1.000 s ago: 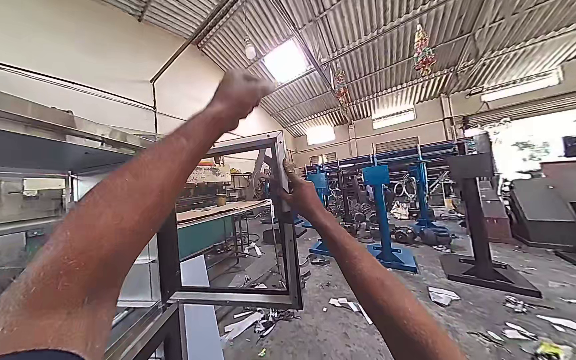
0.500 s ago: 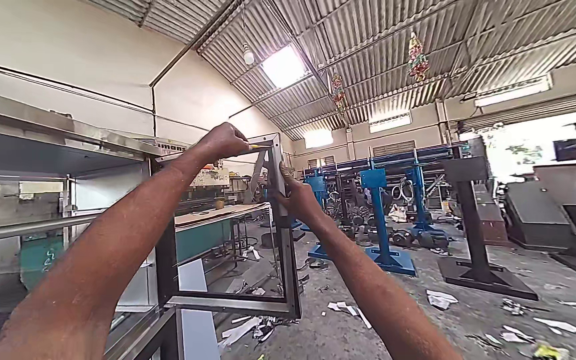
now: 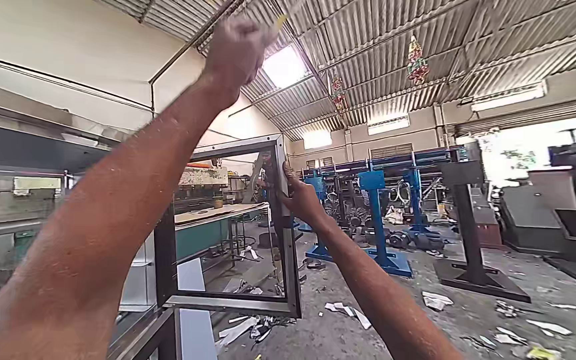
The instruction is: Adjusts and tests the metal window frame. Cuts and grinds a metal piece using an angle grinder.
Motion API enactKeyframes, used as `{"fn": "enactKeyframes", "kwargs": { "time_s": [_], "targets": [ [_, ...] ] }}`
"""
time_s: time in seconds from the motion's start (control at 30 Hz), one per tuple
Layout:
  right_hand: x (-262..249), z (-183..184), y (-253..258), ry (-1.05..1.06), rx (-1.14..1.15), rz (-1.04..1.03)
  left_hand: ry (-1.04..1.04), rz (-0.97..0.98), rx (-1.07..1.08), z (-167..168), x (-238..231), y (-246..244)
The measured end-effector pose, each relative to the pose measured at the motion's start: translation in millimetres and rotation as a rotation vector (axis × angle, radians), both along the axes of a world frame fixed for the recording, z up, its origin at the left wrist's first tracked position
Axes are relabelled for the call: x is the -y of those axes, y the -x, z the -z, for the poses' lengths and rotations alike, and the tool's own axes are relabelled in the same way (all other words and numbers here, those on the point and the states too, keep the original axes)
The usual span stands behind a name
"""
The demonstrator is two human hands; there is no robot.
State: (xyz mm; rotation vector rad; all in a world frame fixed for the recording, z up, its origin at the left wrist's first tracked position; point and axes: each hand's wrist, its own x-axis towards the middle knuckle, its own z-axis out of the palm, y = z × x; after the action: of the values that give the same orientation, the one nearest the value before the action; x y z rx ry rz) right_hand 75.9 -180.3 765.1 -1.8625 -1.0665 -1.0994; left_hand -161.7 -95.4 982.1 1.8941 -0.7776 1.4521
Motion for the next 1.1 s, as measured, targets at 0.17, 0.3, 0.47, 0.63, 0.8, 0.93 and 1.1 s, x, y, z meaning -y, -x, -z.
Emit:
{"fn": "enactKeyframes", "kwargs": {
  "time_s": [0.17, 0.3, 0.47, 0.63, 0.8, 0.93, 1.1],
  "targets": [
    [-5, 4, 4, -0.087, 0.008, 0.034, -0.121, 0.059, 0.095, 61, -1, -4],
    [-17, 10, 5, -0.274, 0.008, 0.177, 0.238, -0.124, -0.069, 218, -71, -73],
    [-34, 15, 14, -0.329, 0.062, 0.308, 0.569, -0.248, -0.409, 395, -92, -166],
    [-31, 15, 12, -0.389, 0.055, 0.202, 0.557, -0.268, -0.322, 433, -46, -192],
    [-23, 10, 8, -0.455, -0.152, -0.018, 0.531, -0.316, -0.233, 426, -28, -198],
    [-17, 5, 14, -0.411, -0.209, -0.076, 0.553, -0.275, -0.169, 431, -30, -199],
    [-4, 20, 21, -0.361, -0.275, -0.021, 0.614, -0.109, -0.268, 430, -22, -194]
  ]
}}
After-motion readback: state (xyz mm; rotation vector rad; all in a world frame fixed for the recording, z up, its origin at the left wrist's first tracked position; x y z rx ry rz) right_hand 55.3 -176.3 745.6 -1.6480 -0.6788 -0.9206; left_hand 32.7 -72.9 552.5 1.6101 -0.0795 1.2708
